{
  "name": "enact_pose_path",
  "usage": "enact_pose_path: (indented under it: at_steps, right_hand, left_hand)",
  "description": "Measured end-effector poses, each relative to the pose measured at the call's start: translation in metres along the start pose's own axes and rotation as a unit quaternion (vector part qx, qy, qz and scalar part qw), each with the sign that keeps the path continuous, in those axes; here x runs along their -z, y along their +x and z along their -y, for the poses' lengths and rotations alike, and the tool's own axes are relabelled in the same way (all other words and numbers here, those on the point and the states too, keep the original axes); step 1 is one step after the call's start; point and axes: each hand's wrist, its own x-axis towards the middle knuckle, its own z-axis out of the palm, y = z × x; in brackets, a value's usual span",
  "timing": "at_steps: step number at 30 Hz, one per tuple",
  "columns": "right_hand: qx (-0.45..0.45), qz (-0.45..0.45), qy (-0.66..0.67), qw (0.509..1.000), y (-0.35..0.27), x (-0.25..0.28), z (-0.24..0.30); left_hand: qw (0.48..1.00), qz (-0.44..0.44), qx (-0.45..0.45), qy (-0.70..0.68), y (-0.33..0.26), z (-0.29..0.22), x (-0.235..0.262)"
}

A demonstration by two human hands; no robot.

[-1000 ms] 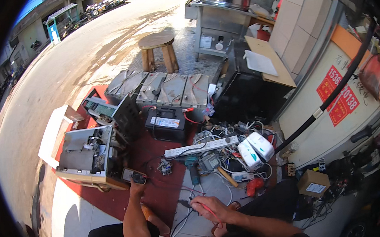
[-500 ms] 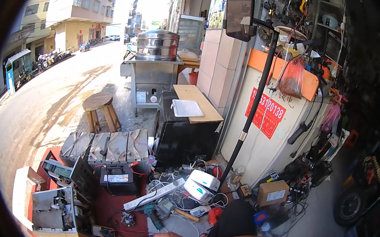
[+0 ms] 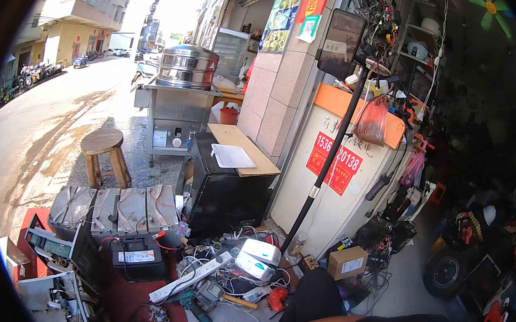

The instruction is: The person disassembles a microwave oven, removes the door, and then tests a small electronic component using a multimeter. They connect the multimeter probes to the component and observe the readings.

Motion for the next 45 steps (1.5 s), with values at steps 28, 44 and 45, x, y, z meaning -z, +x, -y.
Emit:
enact_pose_path:
  at_steps: [28,44,45]
  right_hand:
    - [0.016,0.055,0.028,0.998,0.05,-0.061,0.007]
    - [-0.009,0.001,0.048,0.999,0.061,-0.066,-0.003]
    - [-0.009,-0.001,0.047,0.999,0.059,-0.065,-0.002]
  left_hand:
    - [0.992,-0.02,-0.102,-0.068,0.075,-0.007,0.036]
    - [0.982,-0.014,-0.128,0.137,0.144,0.049,0.034]
    - [0.975,-0.04,-0.159,0.153,0.148,0.052,0.037]
